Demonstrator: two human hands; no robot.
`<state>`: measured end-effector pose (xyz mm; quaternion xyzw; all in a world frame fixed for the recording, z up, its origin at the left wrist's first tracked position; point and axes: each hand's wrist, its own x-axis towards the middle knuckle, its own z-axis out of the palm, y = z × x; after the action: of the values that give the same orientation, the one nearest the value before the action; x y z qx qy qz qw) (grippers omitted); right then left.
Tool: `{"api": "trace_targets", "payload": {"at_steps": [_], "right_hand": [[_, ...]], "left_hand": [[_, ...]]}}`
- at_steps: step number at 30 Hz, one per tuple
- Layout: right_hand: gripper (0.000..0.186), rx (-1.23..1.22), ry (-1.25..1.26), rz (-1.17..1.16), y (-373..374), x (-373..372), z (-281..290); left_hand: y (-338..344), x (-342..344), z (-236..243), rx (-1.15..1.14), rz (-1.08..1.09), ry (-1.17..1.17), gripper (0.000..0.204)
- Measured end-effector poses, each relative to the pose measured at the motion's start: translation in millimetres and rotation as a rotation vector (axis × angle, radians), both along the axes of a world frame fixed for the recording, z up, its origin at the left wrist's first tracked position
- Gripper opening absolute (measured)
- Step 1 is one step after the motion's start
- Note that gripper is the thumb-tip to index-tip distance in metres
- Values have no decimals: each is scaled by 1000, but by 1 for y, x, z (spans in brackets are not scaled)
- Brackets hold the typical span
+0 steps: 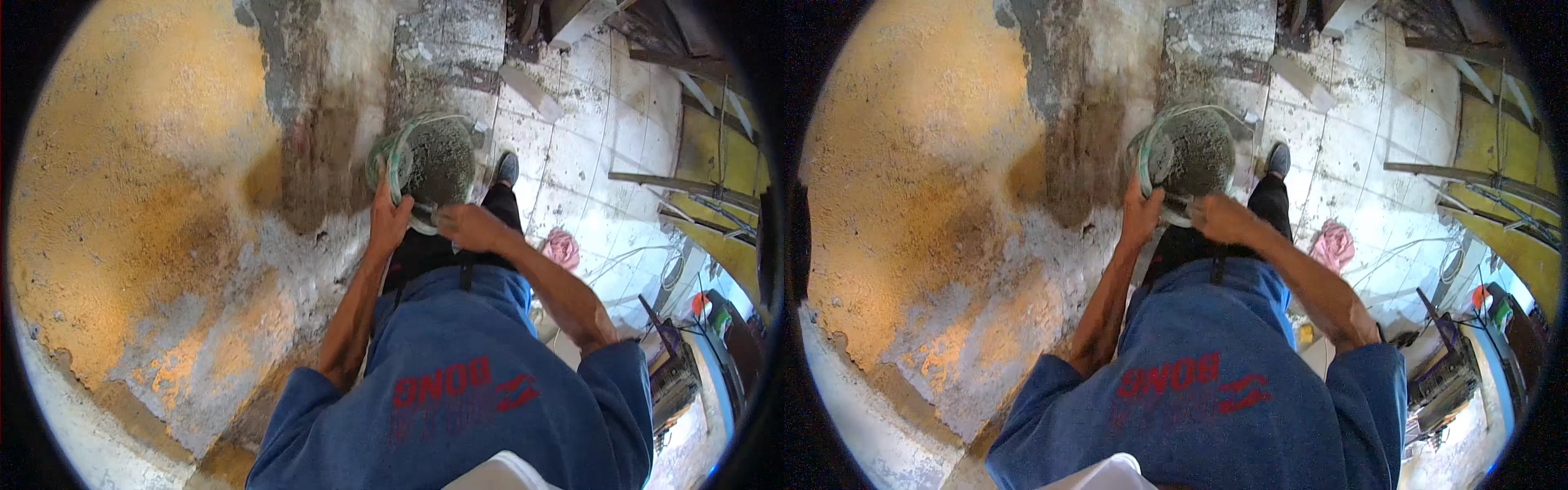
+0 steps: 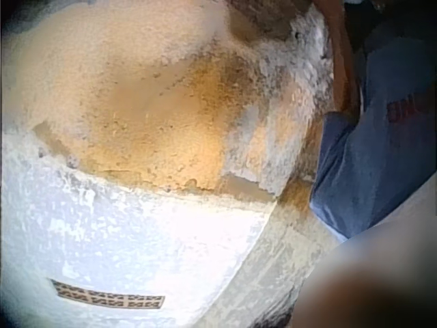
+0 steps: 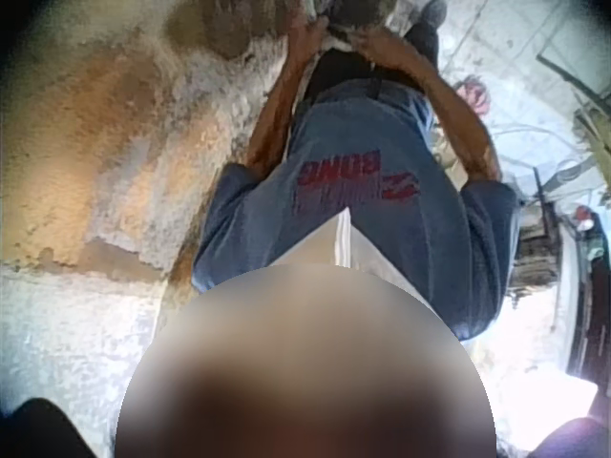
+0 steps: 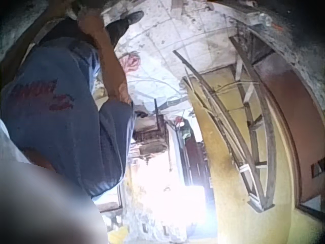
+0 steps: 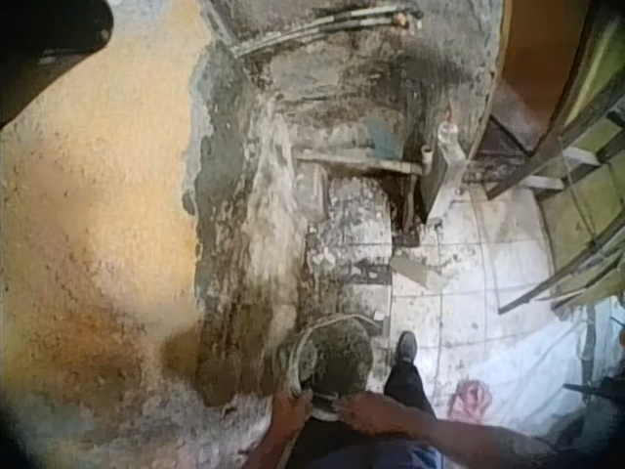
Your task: The person applies cement plaster to a masonry wall using a trowel and a wooden float.
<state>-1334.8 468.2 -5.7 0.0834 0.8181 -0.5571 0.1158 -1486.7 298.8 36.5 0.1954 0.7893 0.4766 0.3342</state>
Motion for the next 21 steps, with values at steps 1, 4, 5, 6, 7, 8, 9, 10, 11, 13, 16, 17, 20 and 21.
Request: {"api": "trace_targets", "payload": {"at_steps": [1,4,5,6,7,8,9,10,11,13,16,17,20,21], "right_hand": [[31,-16,2,3,-2,0,14],[48,-657,-440,-56,26,-29,47],[48,-658,-432,-57,30,-27,49],[50,-771,-477,-141,35,-24,53],[53,-880,-523,-226,39,-22,59],[57,-996,-448,-287,40,-18,47],[57,-990,-433,-288,44,-10,36],[59,-1004,-409,-314,47,-8,34],[60,-1022,-388,-341,47,-9,39],[62,-983,-379,-364,48,-14,42],[59,-1014,-307,-439,43,-24,37],[55,-1060,-303,-476,41,-30,37],[48,-1238,-202,-571,27,-46,26],[44,-1361,-116,-648,22,-47,19]], "left_hand": [[-10,2,1,-52,-48,16,75],[-18,-18,-7,-65,-43,11,73],[-23,-20,-8,-41,9,-44,72],[-28,-21,-8,25,60,-13,63],[-31,-23,-7,30,59,-8,63],[-31,-30,-5,-30,121,-66,64],[-31,-36,-3,-88,184,-124,66],[-26,-37,5,-88,297,-221,72],[-24,-36,12,-83,295,-214,72],[-20,-37,22,-43,575,-351,72],[-37,-45,1,81,598,-386,72],[-44,-46,-9,87,593,-375,72],[-77,-52,-57,152,642,-417,75],[-81,-51,-65,148,632,-415,75]]}}
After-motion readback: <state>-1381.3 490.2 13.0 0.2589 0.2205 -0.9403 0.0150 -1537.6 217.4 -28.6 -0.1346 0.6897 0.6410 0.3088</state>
